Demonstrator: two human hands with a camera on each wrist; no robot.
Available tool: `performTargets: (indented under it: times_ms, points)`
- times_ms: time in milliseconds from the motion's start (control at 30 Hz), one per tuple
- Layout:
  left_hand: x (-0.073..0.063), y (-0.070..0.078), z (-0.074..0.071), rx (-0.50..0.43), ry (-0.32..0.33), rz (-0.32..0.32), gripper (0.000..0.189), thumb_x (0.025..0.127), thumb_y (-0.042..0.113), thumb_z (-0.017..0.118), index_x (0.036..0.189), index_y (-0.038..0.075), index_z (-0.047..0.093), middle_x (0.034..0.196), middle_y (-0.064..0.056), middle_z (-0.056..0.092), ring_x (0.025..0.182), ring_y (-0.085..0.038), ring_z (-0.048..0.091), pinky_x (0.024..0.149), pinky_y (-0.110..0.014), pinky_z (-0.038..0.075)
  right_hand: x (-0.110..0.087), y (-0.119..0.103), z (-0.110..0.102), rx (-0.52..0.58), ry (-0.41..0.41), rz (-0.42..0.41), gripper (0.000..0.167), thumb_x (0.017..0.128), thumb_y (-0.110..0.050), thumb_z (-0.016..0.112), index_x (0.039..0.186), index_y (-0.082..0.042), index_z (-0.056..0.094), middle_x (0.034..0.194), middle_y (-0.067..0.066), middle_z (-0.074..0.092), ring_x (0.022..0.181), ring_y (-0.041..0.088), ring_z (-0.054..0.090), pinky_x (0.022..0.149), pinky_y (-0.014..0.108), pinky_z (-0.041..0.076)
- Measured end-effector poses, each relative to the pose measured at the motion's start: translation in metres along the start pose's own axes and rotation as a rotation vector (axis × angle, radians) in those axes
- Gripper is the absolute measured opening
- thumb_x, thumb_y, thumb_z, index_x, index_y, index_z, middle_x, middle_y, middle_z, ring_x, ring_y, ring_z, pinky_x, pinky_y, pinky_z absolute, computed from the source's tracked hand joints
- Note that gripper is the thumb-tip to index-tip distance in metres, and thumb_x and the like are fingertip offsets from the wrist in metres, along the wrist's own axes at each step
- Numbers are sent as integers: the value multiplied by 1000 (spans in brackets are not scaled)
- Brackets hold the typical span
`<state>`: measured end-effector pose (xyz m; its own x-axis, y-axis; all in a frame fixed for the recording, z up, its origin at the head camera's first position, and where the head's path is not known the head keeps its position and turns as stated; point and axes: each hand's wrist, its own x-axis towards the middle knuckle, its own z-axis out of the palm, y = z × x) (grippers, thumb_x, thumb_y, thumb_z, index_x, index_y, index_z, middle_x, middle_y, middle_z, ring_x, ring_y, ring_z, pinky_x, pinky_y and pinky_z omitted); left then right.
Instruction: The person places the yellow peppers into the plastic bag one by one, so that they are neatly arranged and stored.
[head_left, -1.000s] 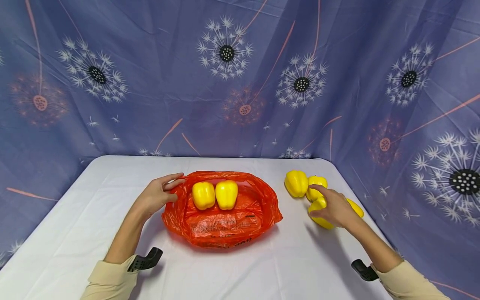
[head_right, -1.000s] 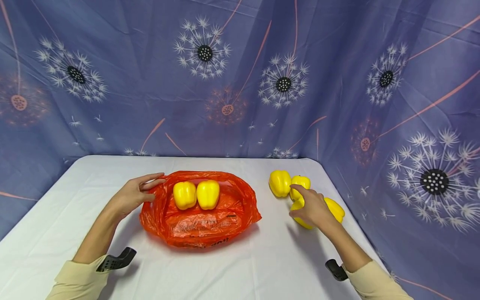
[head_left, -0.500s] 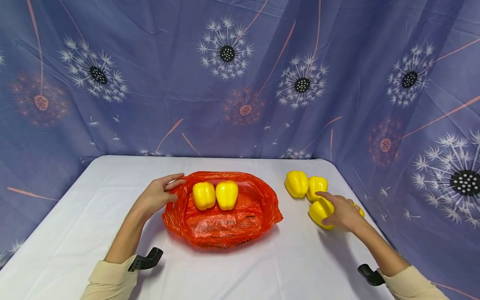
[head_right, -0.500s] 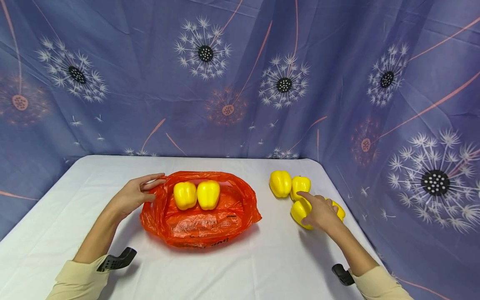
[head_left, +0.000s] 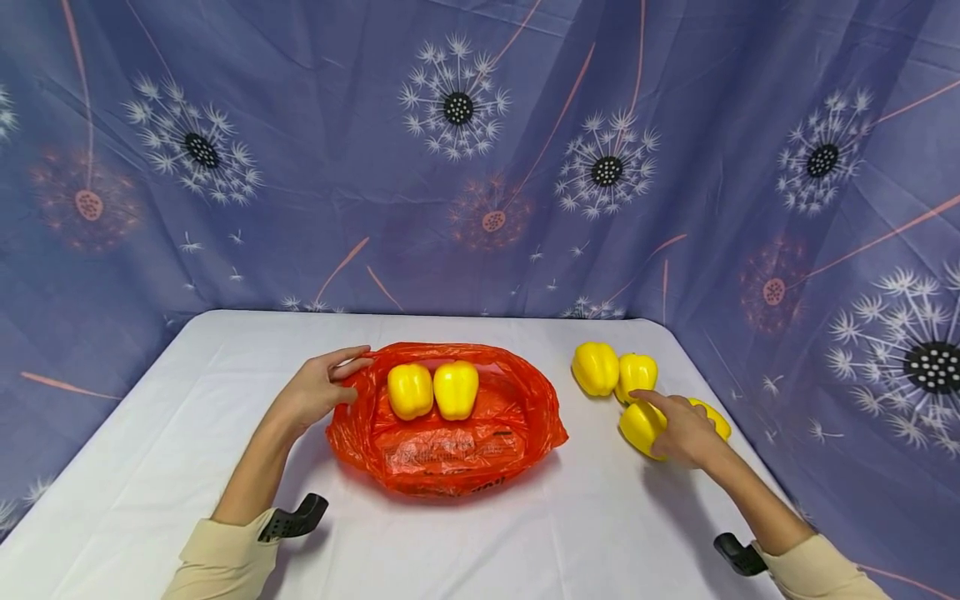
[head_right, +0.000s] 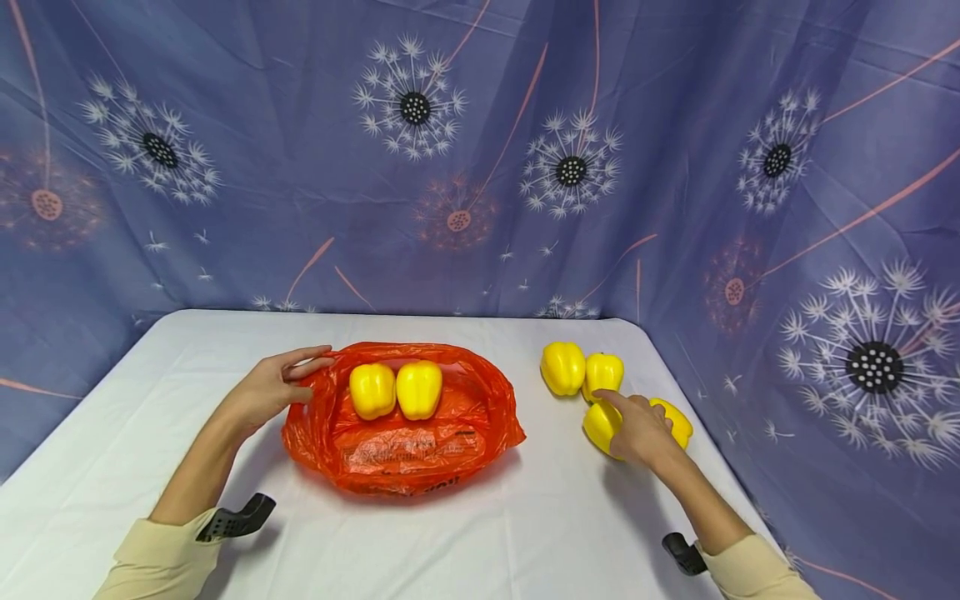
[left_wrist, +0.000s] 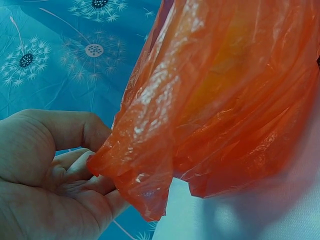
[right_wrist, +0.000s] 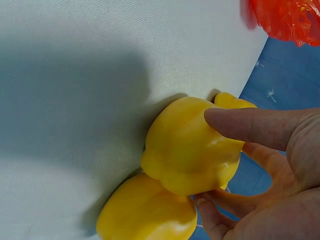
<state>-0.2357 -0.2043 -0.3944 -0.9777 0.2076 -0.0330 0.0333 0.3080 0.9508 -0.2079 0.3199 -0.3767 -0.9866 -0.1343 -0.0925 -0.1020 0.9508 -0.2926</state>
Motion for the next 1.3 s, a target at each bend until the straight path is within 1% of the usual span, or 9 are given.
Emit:
performTargets:
  times_ms: [167, 367, 533, 633, 767, 867, 1067, 1167, 1300]
  points:
    - [1, -2, 0, 13, 5, -14, 78, 80, -10, 55, 155, 4, 40, 146, -23, 55, 145, -34, 42, 62, -22, 43, -1, 3, 3, 1, 7, -7, 86, 61, 8, 67, 144, -11, 54, 137, 41, 48, 112, 62, 45, 67, 45, 34]
    - [1, -2, -1, 15, 5, -16, 78, 80, -10, 55, 155, 4, 40, 146, -23, 55, 146, -34, 41, 60, -22, 41, -2, 5, 5, 2, 31, -28, 85, 60, 9, 66, 141, -11, 56, 132, 40, 51, 107, 60, 44, 67, 44, 34]
    - [1, -2, 0, 18, 6, -21, 78, 80, -10, 55, 155, 4, 40, 146, -23, 55, 145, -34, 42, 60, -22, 42, -4, 5, 6, -23, 62, -84, 82, 60, 12, 61, 139, -9, 57, 125, 35, 59, 114, 56, 48, 75, 51, 35]
    - [0, -2, 0, 19, 7, -24, 78, 80, -10, 55, 155, 5, 41, 146, -22, 55, 143, -34, 44, 60, -22, 43, -4, 7, 7, -28, 78, -110, 81, 60, 14, 58, 139, -7, 58, 122, 32, 63, 117, 54, 50, 83, 56, 32]
    - [1, -2, 0, 20, 8, -15, 77, 80, -10, 55, 154, 4, 42, 146, -23, 55, 137, -33, 49, 59, -22, 44, -5, 9, 8, -22, 81, -123, 81, 60, 14, 56, 139, -6, 57, 122, 30, 64, 117, 53, 51, 84, 57, 30]
    - [2, -3, 1, 28, 8, -8, 77, 80, -10, 55, 154, 4, 42, 146, -22, 56, 131, -28, 53, 59, -23, 45, -6, 8, 7, -18, 66, -111, 81, 61, 13, 58, 139, -7, 57, 125, 31, 63, 117, 53, 51, 80, 52, 31]
    - [1, -4, 0, 36, 13, -15, 77, 80, -9, 56, 154, 5, 42, 145, -21, 57, 120, -20, 58, 58, -24, 46, -7, 5, 4, 1, 31, -39, 84, 58, 11, 65, 139, -11, 59, 123, 34, 56, 104, 56, 45, 64, 40, 32]
    - [1, -3, 1, 35, 11, -15, 78, 80, -9, 56, 155, 5, 42, 145, -21, 57, 121, -21, 57, 58, -23, 46, -7, 4, 3, -1, 33, -37, 85, 57, 9, 70, 139, -12, 59, 115, 30, 57, 103, 53, 46, 63, 39, 33]
    - [1, -1, 2, 28, 8, -5, 77, 80, -9, 56, 155, 5, 41, 146, -22, 56, 125, -24, 55, 57, -23, 46, -6, 4, 2, 14, 27, -53, 86, 56, 4, 79, 138, -12, 60, 107, 25, 56, 100, 44, 48, 64, 39, 35]
